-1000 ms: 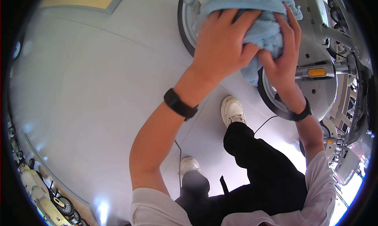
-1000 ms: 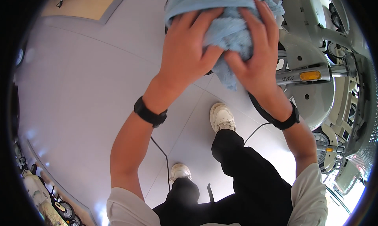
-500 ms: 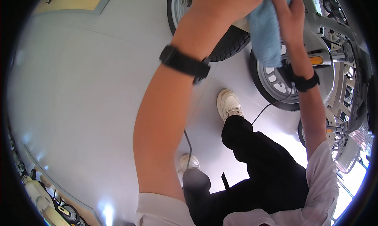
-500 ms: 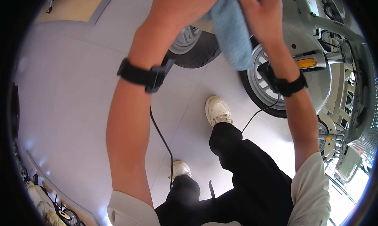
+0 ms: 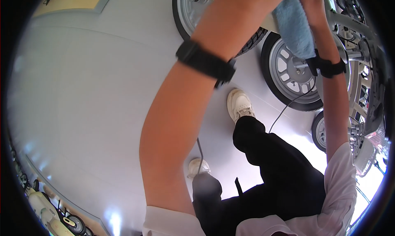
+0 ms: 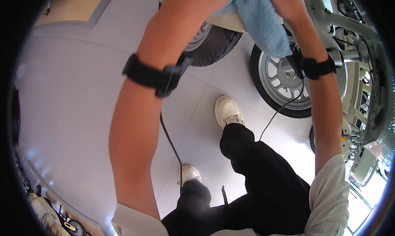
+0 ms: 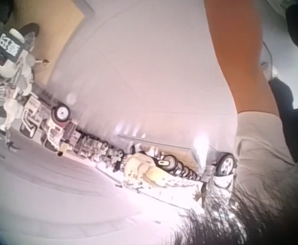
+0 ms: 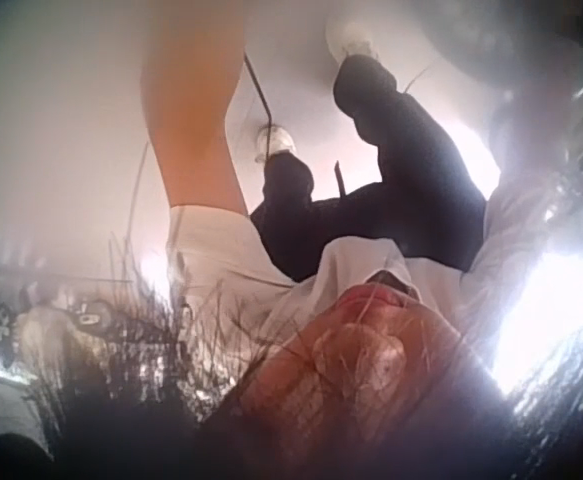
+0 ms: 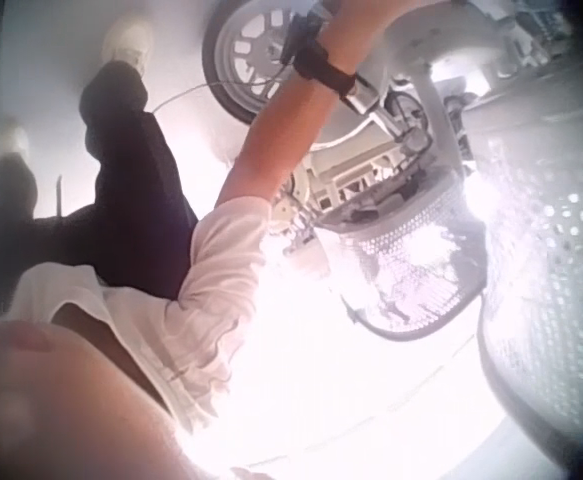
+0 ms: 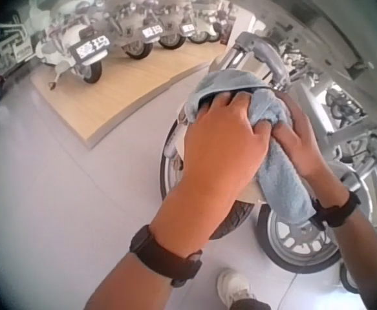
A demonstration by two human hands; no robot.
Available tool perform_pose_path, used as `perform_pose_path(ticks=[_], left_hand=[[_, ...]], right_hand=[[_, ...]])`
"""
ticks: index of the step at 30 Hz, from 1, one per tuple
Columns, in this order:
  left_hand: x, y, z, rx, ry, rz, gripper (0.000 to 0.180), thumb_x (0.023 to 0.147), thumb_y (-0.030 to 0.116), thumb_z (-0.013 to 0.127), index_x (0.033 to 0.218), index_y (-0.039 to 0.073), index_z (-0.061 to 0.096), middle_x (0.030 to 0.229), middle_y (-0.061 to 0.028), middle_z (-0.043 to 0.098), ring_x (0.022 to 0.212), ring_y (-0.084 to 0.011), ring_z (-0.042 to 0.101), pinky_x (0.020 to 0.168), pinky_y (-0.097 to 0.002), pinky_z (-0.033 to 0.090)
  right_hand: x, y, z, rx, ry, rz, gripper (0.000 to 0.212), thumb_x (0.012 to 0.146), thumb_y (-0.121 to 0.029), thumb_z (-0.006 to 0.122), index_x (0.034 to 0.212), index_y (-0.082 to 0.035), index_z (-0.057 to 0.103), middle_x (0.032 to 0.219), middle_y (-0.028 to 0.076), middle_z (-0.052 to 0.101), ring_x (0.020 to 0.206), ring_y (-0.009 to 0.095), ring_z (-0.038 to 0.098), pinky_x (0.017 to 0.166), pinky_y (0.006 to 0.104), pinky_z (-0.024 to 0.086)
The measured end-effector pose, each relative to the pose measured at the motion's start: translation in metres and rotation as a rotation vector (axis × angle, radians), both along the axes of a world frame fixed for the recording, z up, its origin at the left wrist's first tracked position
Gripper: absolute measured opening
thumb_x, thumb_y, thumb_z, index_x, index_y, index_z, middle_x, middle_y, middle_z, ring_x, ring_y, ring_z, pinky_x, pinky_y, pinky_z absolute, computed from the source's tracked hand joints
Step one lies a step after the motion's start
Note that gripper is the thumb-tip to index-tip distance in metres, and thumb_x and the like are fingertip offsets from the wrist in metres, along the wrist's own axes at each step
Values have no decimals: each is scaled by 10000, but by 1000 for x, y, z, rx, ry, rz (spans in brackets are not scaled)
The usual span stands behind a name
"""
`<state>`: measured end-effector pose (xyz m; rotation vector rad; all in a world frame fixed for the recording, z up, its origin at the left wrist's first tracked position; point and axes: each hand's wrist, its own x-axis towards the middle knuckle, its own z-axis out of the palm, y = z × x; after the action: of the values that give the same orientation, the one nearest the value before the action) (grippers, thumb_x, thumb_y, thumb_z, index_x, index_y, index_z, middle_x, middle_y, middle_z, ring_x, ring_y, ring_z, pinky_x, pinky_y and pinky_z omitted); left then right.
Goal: Cleaning the baskets and handlebars of several electric bicycles using a cloth.
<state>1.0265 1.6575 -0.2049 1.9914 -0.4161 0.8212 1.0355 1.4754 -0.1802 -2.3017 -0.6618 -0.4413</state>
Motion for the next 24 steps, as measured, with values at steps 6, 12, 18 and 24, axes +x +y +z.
perform_pose_path(ticks=[6, 12, 18, 24], left_hand=[[-5, 14, -22, -2, -57, -181, 431, 798, 231, 649, 1162, 1, 632, 1083, -221, 640, 949, -406, 629, 851, -468, 512], [-51, 44, -62, 9, -29, -223, 519, 774, 205, 636, 1253, 14, 570, 1204, -248, 553, 1105, -457, 525, 945, -502, 442], [-25, 22, -25, 0, 45, -164, 429, 804, 212, 619, 1169, -13, 605, 1157, -254, 588, 1074, -450, 561, 937, -491, 462], [37, -8, -4, 46, 13, -140, 446, 835, 326, 604, 1129, -3, 664, 1135, -234, 644, 1016, -433, 617, 913, -460, 501]], right_hand=[[-38, 22, -29, 67, -109, -230, 603, 815, -183, 552, 1362, 47, 444, 1351, 206, 503, 1284, 289, 459, 1098, 373, 326], [-79, 54, -24, -363, -361, -165, 707, 683, -260, 638, 1320, 14, 500, 1363, 252, 473, 1311, 407, 426, 1102, 443, 326], [-35, 24, 0, -213, -177, 24, 635, 743, -205, 602, 1327, 19, 498, 1342, 210, 518, 1276, 325, 480, 1088, 388, 341], [-1, -9, -21, 306, 41, -49, 475, 935, -141, 476, 1380, 21, 444, 1302, 124, 544, 1212, 220, 498, 1044, 314, 366]])
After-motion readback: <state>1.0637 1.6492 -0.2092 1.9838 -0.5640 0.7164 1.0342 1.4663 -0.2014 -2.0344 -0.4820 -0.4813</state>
